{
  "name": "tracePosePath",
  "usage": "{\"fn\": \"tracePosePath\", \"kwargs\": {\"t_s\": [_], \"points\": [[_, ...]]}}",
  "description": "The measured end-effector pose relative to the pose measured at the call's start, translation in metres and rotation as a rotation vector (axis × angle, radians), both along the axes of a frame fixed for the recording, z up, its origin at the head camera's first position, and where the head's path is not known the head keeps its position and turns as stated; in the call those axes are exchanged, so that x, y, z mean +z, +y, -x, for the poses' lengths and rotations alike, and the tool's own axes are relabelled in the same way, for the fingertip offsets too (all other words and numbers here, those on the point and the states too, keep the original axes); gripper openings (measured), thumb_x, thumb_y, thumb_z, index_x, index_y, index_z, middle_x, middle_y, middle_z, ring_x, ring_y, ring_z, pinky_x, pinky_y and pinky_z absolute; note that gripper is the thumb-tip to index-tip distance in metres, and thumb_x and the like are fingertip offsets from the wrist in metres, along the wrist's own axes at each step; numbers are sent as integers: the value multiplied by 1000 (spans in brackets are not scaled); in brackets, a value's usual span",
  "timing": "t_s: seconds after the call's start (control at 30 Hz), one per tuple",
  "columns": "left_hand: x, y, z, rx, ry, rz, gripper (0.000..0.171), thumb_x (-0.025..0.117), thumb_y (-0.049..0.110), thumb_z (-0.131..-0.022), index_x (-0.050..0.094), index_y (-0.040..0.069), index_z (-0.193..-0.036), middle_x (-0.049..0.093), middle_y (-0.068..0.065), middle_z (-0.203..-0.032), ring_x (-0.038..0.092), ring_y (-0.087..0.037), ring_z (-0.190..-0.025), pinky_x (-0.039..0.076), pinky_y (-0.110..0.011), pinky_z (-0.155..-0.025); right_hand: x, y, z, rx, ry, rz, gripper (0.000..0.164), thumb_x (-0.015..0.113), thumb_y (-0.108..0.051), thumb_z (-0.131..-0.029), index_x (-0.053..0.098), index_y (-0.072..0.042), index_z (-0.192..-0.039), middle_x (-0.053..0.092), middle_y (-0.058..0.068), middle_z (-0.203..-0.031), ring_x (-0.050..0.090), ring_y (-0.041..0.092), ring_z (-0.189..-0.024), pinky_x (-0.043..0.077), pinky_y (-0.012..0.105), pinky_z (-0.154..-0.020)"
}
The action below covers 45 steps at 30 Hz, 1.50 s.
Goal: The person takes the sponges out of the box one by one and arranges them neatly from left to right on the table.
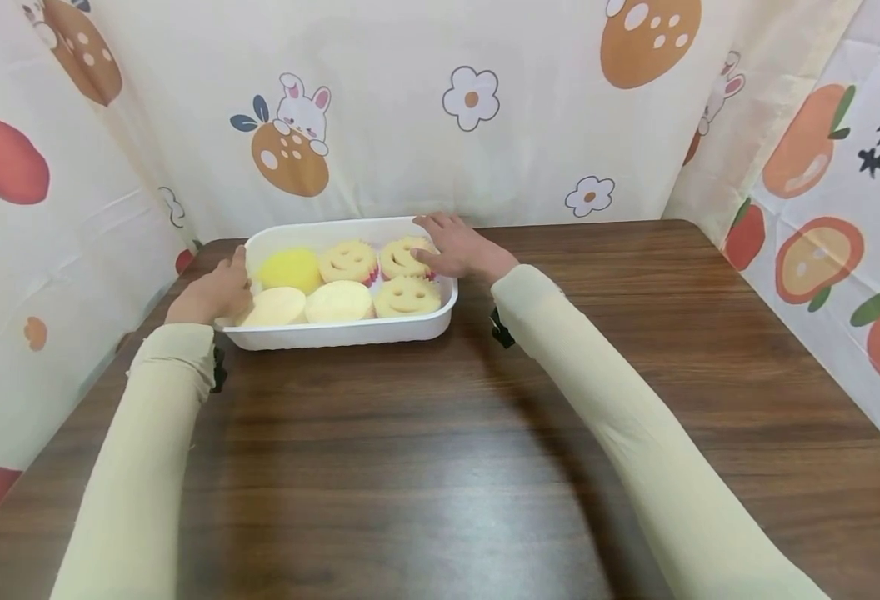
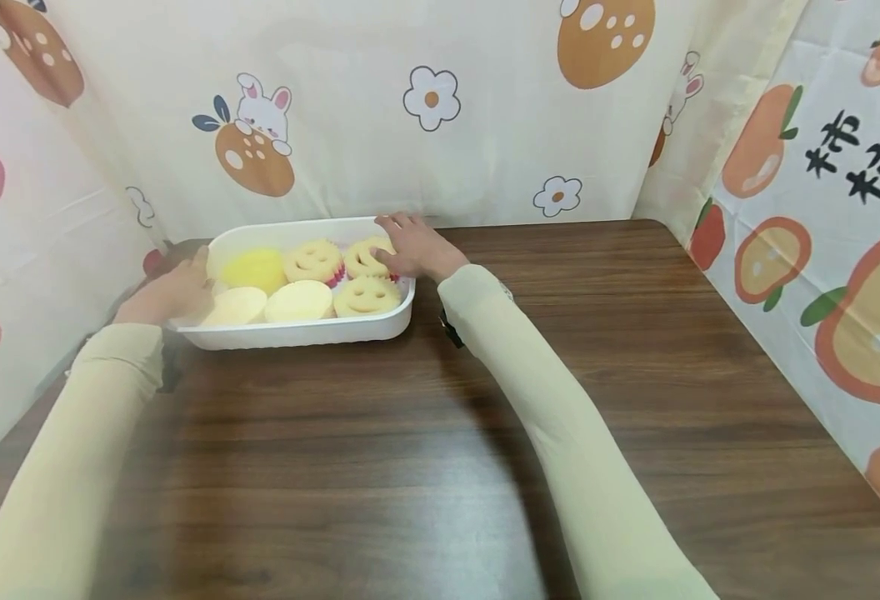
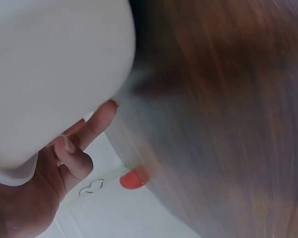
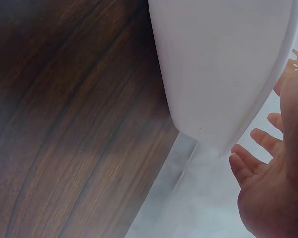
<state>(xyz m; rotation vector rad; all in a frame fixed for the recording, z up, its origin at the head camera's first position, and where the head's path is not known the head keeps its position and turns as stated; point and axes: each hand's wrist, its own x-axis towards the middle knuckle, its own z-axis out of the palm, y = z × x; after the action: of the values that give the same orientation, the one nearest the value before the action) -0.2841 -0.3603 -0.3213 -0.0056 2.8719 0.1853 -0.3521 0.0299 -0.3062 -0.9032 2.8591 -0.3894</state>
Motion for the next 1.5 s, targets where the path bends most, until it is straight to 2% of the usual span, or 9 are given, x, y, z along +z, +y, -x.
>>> {"fn": "tracePosePath", "kwargs": {"t_s": [0.13,0.3,0.57,0.87,1.0,1.07,1.13,1.33,1.5], "points": [[1,1,-2,2,19,21,85,37,12,-93,-22,-10,-149,13,-50,-148,37,-60,-129,32,-68,-108,1,-3,1,-3,-2,-4,72,41,-51,-102,17,-16,-159,20,11,-164,19,30,-152,21,47,-124],[-1,2,-2,17,27,35,87,40,9,-91,-22,-10,-149,18,-51,-146,50,-53,-113,40,-66,-101,0,-8,0,15,1,3,71,41,-50,-102,19,-14,-159,20,13,-164,17,32,-153,19,47,-125],[-6,-2,3,22,43,40,88,42,9,-92,-21,-8,-151,26,-48,-145,56,-44,-95,46,-59,-87,-5,-14,2,12,-53,26,70,42,-47,-103,17,-14,-159,17,14,-165,16,35,-153,20,48,-124],[-7,-4,2,35,62,40,89,44,9,-92,-19,-7,-152,35,-45,-141,58,-40,-87,48,-57,-84,-13,-24,7,44,-72,69,71,44,-48,-102,18,-13,-159,18,14,-165,17,34,-153,21,46,-124],[-5,-1,1,15,83,30,89,45,8,-90,-16,-9,-152,57,-36,-112,56,-35,-73,48,-50,-73,-15,-27,12,36,-62,53,73,44,-50,-102,17,-13,-159,18,15,-165,18,35,-153,21,46,-124],[-7,-1,2,-2,105,26,89,45,7,-89,-14,-10,-152,59,-27,-92,53,-32,-66,46,-45,-67,-17,-27,14,18,-58,33,74,43,-52,-101,17,-14,-159,18,14,-165,19,33,-153,22,46,-124],[-8,0,3,-7,121,18,88,45,7,-89,-13,-9,-153,57,-20,-80,50,-29,-62,44,-41,-63,-17,-26,16,1,-58,13,76,42,-55,-101,16,-15,-160,17,13,-165,20,32,-153,22,46,-124],[-7,-2,3,23,132,3,87,44,8,-90,-13,-5,-155,53,-15,-73,46,-25,-56,40,-35,-55,-15,-29,18,14,-42,-36,77,39,-58,-100,13,-16,-160,17,13,-166,25,31,-151,25,47,-123],[-7,-3,0,40,128,-4,87,44,9,-90,-12,-3,-156,53,-15,-72,47,-26,-58,41,-36,-56,-18,-34,20,8,-26,-79,79,35,-63,-99,11,-18,-161,16,10,-167,24,32,-151,28,50,-121]]}}
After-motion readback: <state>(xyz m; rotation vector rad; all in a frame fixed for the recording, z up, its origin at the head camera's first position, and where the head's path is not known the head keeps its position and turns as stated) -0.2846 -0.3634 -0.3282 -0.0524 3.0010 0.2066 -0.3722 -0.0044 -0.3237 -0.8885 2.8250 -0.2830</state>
